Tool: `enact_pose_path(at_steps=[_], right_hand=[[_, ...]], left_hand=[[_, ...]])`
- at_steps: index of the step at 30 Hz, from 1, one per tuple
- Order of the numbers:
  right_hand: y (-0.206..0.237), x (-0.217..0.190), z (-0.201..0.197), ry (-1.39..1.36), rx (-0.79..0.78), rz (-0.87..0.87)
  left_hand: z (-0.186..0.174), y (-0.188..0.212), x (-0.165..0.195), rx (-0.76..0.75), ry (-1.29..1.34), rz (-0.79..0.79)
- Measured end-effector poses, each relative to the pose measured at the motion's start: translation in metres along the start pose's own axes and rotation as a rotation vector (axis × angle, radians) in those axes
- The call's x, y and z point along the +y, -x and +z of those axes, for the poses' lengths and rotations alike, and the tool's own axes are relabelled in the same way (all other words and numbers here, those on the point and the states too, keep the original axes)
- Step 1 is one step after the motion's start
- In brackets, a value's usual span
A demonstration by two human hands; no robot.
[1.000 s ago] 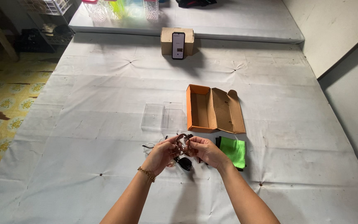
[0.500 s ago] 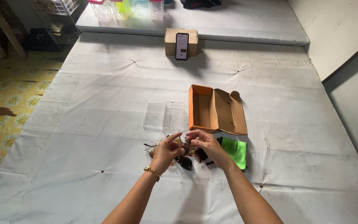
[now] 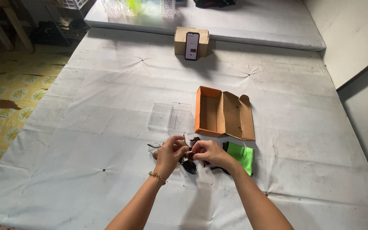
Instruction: The person removes a watch from their wrist and unfastens a bracelet, placing both into a clear plastic storage case alongside a ring. They then pick up sunglasses, wipe them with a green cloth, and handle several pairs of sunglasses on the table.
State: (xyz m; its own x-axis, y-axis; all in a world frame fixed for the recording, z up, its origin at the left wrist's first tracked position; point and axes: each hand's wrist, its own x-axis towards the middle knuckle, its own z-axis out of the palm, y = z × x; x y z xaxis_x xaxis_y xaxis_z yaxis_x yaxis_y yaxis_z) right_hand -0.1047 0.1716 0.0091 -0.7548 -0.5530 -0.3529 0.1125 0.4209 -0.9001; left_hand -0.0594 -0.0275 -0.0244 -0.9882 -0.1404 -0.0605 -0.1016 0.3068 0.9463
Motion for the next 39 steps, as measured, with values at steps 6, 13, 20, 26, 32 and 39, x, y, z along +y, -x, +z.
enact_pose_path(at_steps=[6,13,20,26,32,39], right_hand=[[-0.027,0.008,-0.008,0.540,0.232,-0.198],[-0.083,0.012,0.000,0.737,0.426,-0.223],[-0.165,0.024,0.006,0.769,0.548,-0.174],[-0.247,0.054,0.009,0.761,0.650,-0.169],[-0.321,0.077,0.007,0.706,0.763,-0.088],[-0.375,0.089,0.006,0.702,0.862,0.044]], left_hand=[[-0.017,-0.003,-0.023,0.170,-0.208,0.102],[-0.045,-0.016,-0.044,0.157,-0.291,0.098],[-0.077,-0.066,-0.066,0.099,-0.303,0.079],[-0.094,-0.118,-0.095,0.048,-0.347,0.027],[-0.096,-0.172,-0.121,0.012,-0.352,0.021],[-0.095,-0.205,-0.137,-0.036,-0.334,-0.028]])
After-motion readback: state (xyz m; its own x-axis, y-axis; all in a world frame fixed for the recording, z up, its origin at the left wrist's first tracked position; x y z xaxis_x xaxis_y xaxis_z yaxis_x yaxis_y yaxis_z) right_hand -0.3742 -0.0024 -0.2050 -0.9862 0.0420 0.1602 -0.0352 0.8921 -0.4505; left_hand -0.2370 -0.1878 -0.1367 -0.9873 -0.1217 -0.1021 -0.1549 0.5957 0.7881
